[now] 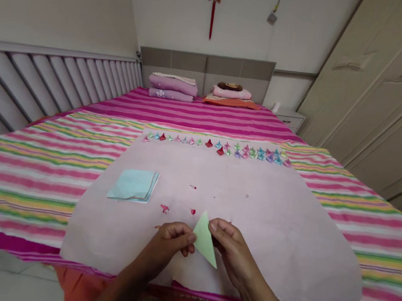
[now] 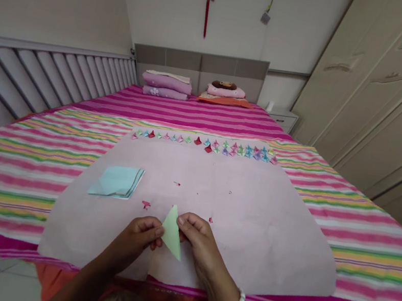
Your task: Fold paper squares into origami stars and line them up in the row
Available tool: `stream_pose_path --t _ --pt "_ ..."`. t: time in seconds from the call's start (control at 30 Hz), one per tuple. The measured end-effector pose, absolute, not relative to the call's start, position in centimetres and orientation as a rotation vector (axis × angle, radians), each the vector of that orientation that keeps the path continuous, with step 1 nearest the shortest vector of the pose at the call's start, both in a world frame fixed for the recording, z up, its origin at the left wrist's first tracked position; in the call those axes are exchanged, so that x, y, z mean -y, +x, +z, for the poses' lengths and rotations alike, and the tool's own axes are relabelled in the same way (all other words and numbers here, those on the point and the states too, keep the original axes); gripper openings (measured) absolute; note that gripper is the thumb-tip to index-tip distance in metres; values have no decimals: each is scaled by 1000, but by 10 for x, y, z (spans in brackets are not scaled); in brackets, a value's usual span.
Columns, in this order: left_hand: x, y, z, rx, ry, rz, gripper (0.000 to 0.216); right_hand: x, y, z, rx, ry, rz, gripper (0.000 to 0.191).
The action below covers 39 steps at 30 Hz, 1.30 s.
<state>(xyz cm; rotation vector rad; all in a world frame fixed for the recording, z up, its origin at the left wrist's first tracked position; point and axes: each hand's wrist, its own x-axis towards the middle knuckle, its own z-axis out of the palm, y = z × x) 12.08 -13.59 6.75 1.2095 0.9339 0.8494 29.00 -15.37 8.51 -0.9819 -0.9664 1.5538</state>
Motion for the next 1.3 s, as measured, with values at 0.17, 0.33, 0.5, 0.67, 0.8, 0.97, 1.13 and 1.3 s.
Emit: stream_pose_path --t 0.17,0.33,0.5,0.67,0.8,0.97,1.13,1.3 --pt "130 123 69 -982 1228 884 22 150 291 87 1032 -995 1527 24" --pt "121 134 75 -1101 1260 931 28 139 291 78 1078 -1093 1307 22" --pt "126 146 81 -1197 1360 1057 52 133 290 69 1196 -1173 963 16" --pt "134 156 90 -1192 1587 1013 33 142 283 74 1486 -1182 509 12" --pt "133 160 92 -1211 1600 1004 18 149 278 72 1599 -1118 346 16" --pt "129 160 87 -1279 1590 1026 27 152 276 64 1690 -1078 214 19" --pt "130 158 84 -1347 1659 1005 44 151 275 63 1623 -1157 198 16" --pt "136 159 86 -1403 1762 972 47 146 276 65 1639 -1177 201 25"
